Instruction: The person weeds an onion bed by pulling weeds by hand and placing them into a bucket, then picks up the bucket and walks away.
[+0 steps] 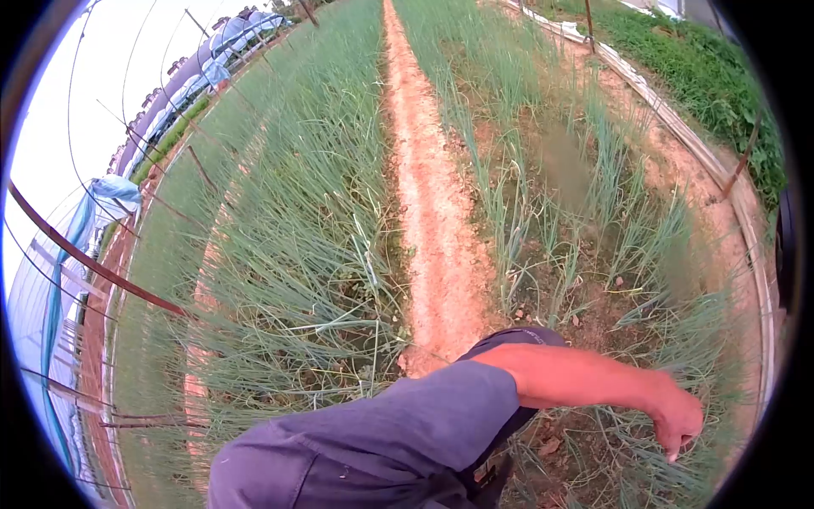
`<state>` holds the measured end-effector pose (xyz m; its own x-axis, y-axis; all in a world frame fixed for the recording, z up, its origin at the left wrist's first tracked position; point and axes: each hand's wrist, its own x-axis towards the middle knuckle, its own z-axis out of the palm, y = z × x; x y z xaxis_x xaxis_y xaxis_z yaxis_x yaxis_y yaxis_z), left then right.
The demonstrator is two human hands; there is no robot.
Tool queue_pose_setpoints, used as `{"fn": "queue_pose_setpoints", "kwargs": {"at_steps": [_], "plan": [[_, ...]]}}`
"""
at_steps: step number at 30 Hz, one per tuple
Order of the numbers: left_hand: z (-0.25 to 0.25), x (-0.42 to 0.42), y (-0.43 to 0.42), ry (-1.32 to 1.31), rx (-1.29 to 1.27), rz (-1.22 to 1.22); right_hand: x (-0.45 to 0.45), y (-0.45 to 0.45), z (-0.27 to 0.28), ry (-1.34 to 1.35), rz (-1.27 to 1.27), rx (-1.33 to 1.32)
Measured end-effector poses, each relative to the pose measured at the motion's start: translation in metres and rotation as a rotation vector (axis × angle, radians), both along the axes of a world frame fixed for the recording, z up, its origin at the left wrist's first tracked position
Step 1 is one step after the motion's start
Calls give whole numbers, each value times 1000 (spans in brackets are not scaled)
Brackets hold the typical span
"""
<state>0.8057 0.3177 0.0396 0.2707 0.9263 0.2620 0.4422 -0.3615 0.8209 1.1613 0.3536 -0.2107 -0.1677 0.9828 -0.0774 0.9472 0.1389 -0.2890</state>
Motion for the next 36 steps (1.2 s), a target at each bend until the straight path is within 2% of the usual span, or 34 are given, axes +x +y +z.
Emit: {"fn": "queue_pose_setpoints", "kwargs": {"at_steps": [7,10,13,16,22,25,31,36], "plan": [[15,11,-12,65,105,85,32,-1,1,-15,-45,-9],[26,14,-25,182,128,71,57,-7,3,-26,-79,-12],[14,22,-21,116,167,89,78,-15,4,-31,-116,-21],[37,20,-40,165,73,78,99,-25,3,-34,-162,-32],[19,25,-29,428,161,-43,140,-46,-4,-39,-258,-65],[0,29,-32,460,296,38,163,-57,-5,-44,-295,-89],[-8,31,-38,635,296,-21,201,-83,5,-77,-381,-160],[-1,36,-44,687,169,-34,227,-105,29,-133,-428,-230]]}}
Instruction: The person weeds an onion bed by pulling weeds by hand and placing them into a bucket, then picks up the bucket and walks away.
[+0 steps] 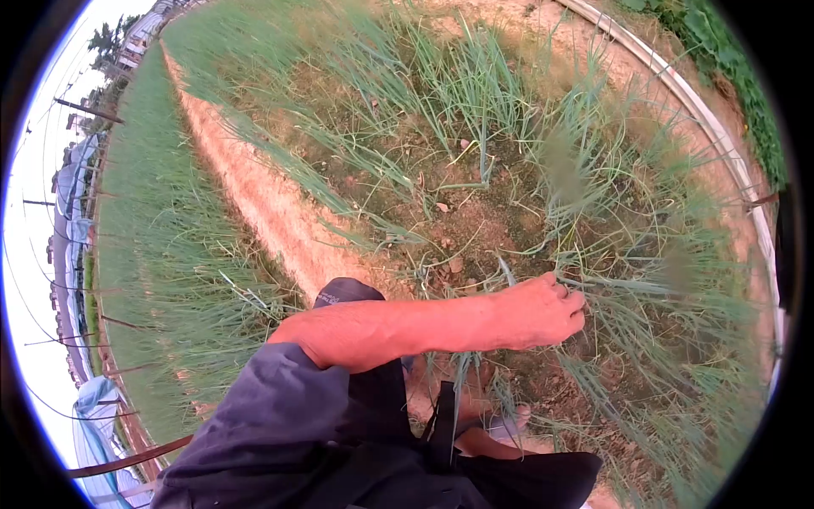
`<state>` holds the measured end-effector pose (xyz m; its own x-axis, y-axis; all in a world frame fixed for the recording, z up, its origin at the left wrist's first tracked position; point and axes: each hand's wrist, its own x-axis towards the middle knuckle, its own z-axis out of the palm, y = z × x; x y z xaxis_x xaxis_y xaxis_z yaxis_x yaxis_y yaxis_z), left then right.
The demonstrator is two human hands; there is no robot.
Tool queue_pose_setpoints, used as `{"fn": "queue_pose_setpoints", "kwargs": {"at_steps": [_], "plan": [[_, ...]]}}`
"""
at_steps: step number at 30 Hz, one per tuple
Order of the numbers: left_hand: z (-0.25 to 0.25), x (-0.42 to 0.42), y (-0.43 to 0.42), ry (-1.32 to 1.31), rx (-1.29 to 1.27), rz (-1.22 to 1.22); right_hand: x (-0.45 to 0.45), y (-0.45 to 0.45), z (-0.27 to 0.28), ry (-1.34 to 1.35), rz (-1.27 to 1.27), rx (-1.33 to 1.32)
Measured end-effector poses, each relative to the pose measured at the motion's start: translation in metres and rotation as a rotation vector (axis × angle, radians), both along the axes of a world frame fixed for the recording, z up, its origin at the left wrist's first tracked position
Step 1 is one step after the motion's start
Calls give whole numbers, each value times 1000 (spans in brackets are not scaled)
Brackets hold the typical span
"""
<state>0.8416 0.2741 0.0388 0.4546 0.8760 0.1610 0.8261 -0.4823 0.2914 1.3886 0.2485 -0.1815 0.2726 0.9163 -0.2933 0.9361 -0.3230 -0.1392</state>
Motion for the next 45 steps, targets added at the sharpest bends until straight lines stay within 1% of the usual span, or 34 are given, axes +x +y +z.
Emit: {"fn": "queue_pose_setpoints", "kwargs": {"at_steps": [3,6,7,10,11,14,17,19,20,21,22,24,26,28,30,32,34,36,38,39,40,41,43,45], "plan": [[18,6,-13,-33,-171,26,20,-19,24,-44,-27,-61],[30,16,-33,-55,-240,59,34,-36,45,-79,-47,-116],[24,23,-40,-124,-269,73,39,-43,54,-90,-59,-128],[38,25,-56,-159,-336,70,56,-62,83,-137,-89,-160],[30,34,-62,-205,-411,107,61,-67,92,-149,-103,-163],[27,36,-74,-229,-449,173,73,-87,117,-174,-128,-186],[16,37,-90,-415,-428,314,85,-102,148,-205,-157,-209],[13,36,-109,-483,-505,379,89,-112,168,-217,-169,-208],[22,32,-118,-516,-541,408,92,-119,180,-222,-177,-212],[39,22,-126,-595,-640,465,85,-126,195,-227,-174,-228],[59,13,-139,-679,-743,527,67,-128,215,-225,-155,-245],[70,0,-177,-728,-760,653,51,-138,250,-220,-119,-290],[127,-39,-195,-668,-801,768,24,-139,285,-212,-64,-324],[151,-64,-228,-732,-844,1047,-7,-132,315,-204,4,-352],[176,-89,-269,-667,-856,1190,-48,-122,354,-201,82,-385],[175,-101,-332,-579,-745,1216,-84,-106,391,-188,176,-398],[153,-106,-404,-414,-782,1171,-111,-88,424,-171,267,-393],[138,-98,-466,-410,-819,1272,-129,-63,451,-147,364,-377],[165,-82,-505,-413,-534,1431,-144,-42,475,-130,456,-357],[197,-70,-505,-511,-667,1559,-151,-31,485,-125,502,-349],[254,-64,-496,-614,-801,1680,-155,-22,494,-116,545,-340],[285,-55,-492,-724,-936,1790,-160,-14,503,-107,587,-329],[270,1,-542,-784,-747,1764,-165,4,519,-89,663,-304],[254,66,-572,-793,-898,1845,-169,19,536,-66,735,-277]]}}
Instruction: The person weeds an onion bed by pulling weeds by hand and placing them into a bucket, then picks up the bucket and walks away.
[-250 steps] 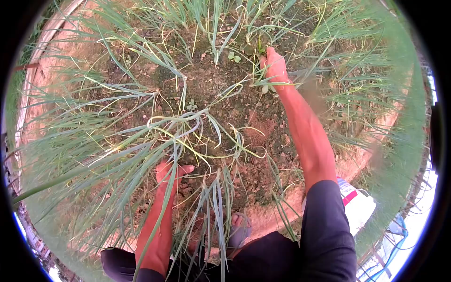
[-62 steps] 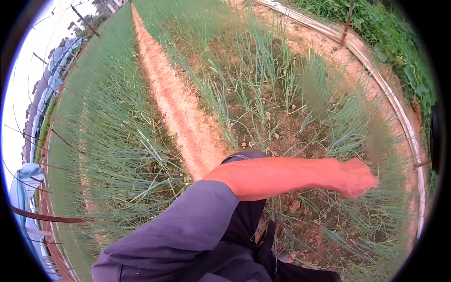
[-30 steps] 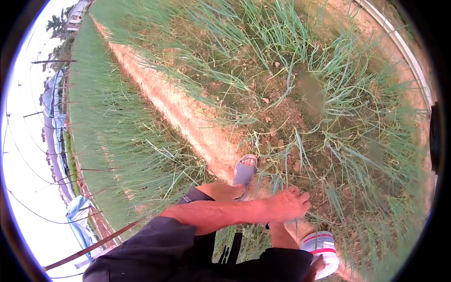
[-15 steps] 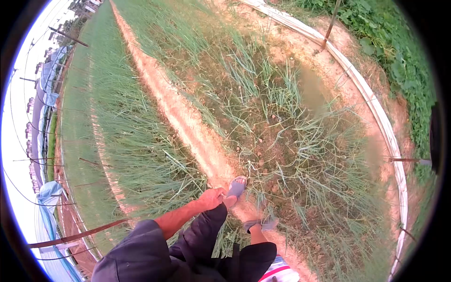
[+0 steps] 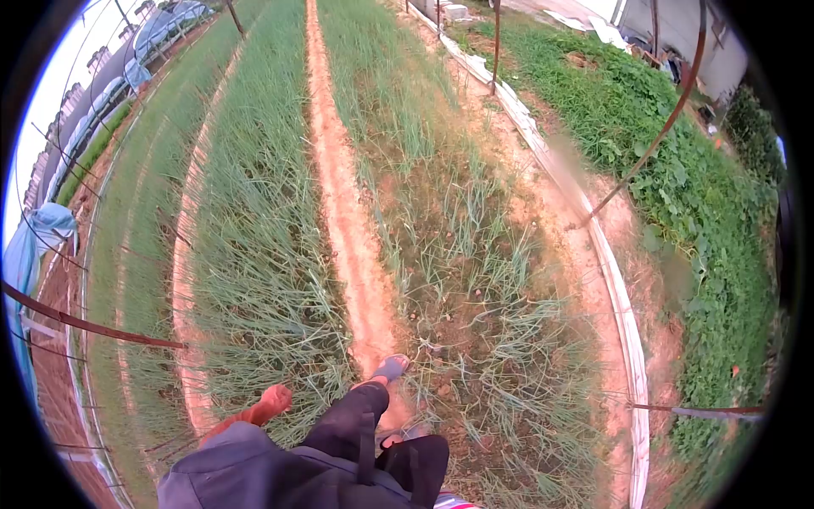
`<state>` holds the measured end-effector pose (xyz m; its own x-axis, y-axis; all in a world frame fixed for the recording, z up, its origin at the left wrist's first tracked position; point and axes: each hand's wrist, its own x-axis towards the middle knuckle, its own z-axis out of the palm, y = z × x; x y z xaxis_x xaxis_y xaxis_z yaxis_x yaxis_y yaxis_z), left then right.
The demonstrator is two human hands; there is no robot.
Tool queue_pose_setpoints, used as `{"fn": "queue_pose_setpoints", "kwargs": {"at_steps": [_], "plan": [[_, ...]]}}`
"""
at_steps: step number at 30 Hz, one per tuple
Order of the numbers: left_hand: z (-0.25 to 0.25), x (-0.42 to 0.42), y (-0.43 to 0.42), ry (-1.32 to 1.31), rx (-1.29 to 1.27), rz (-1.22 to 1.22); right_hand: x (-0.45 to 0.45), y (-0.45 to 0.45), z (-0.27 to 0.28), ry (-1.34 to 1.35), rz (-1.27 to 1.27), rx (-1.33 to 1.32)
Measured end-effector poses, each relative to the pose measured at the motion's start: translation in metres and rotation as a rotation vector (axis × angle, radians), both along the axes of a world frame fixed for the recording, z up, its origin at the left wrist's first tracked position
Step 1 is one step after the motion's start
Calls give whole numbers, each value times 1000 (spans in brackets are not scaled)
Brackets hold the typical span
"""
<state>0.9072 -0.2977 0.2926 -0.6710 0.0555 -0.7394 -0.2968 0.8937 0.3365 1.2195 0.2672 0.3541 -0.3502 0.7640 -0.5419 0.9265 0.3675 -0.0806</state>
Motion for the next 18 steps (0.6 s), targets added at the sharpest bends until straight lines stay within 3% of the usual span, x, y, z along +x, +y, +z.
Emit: {"fn": "queue_pose_setpoints", "kwargs": {"at_steps": [2,4,6,7,9,10,12,13,16,18], "plan": [[-22,79,-28,-167,371,413,-4,12,15,30,54,15],[0,119,-19,-347,129,152,-11,22,30,55,115,25],[-6,158,-28,-12,179,-567,-22,29,46,82,177,30],[-9,168,-27,-118,159,-329,-30,31,54,95,210,31],[33,171,6,-331,131,144,-47,33,67,118,277,39],[36,171,9,-292,475,546,-57,32,73,130,315,41],[44,151,18,-271,241,209,-77,30,81,151,400,52],[91,121,43,-258,127,44,-89,29,86,158,453,55],[-7,125,8,-228,393,412,-143,20,100,198,621,52],[50,92,26,-149,487,623,-181,9,111,224,751,49]]}}
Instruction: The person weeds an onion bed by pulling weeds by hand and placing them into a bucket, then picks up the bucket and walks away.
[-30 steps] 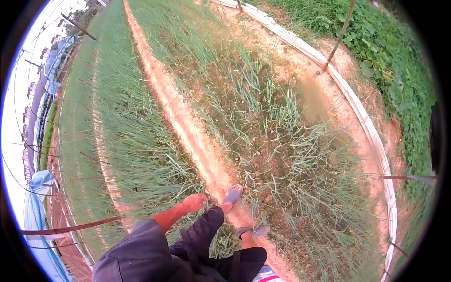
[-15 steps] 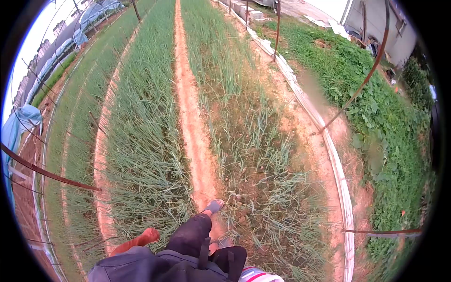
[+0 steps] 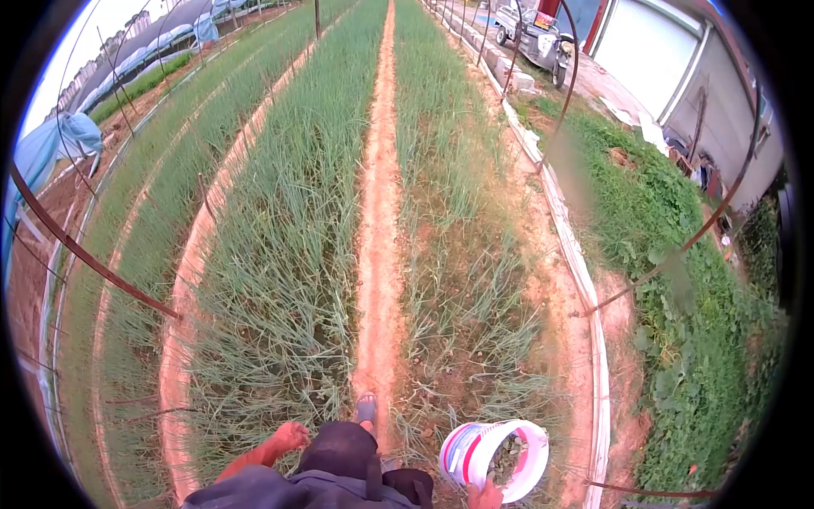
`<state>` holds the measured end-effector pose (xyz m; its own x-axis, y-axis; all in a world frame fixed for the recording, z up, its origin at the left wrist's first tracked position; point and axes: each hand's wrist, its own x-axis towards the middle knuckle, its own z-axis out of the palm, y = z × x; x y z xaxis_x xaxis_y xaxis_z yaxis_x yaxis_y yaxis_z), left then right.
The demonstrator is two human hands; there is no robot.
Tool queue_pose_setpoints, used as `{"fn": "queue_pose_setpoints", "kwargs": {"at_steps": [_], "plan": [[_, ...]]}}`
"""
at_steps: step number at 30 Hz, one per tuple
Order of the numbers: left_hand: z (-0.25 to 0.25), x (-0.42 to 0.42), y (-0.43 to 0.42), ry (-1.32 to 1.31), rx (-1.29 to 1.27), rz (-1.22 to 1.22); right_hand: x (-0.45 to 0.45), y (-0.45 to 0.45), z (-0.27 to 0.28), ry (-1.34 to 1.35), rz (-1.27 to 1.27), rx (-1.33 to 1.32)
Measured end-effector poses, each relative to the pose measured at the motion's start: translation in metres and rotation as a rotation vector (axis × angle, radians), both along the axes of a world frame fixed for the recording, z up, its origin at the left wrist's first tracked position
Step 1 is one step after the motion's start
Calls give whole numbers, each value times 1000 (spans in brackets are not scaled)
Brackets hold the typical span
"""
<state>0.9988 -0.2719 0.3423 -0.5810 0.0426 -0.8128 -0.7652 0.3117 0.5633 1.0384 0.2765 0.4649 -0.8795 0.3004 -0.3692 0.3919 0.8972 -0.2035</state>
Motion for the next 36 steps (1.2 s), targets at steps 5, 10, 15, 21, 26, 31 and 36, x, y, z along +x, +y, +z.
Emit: {"fn": "queue_pose_setpoints", "kwargs": {"at_steps": [5,10,15,21,26,31,36], "plan": [[48,-56,1,48,49,292,-98,-32,-6,117,221,-147],[49,-65,-15,46,40,367,-212,-123,46,36,544,-243],[124,-116,2,59,225,557,-276,-204,59,50,886,-318],[168,-136,24,104,401,846,-324,-283,51,33,1416,-383],[143,-150,31,27,401,1132,-359,-336,35,-68,1811,-301],[152,-179,49,42,176,1288,-403,-366,39,-172,2099,-318],[104,-169,83,273,349,1362,-440,-375,38,-355,2236,-275]]}}
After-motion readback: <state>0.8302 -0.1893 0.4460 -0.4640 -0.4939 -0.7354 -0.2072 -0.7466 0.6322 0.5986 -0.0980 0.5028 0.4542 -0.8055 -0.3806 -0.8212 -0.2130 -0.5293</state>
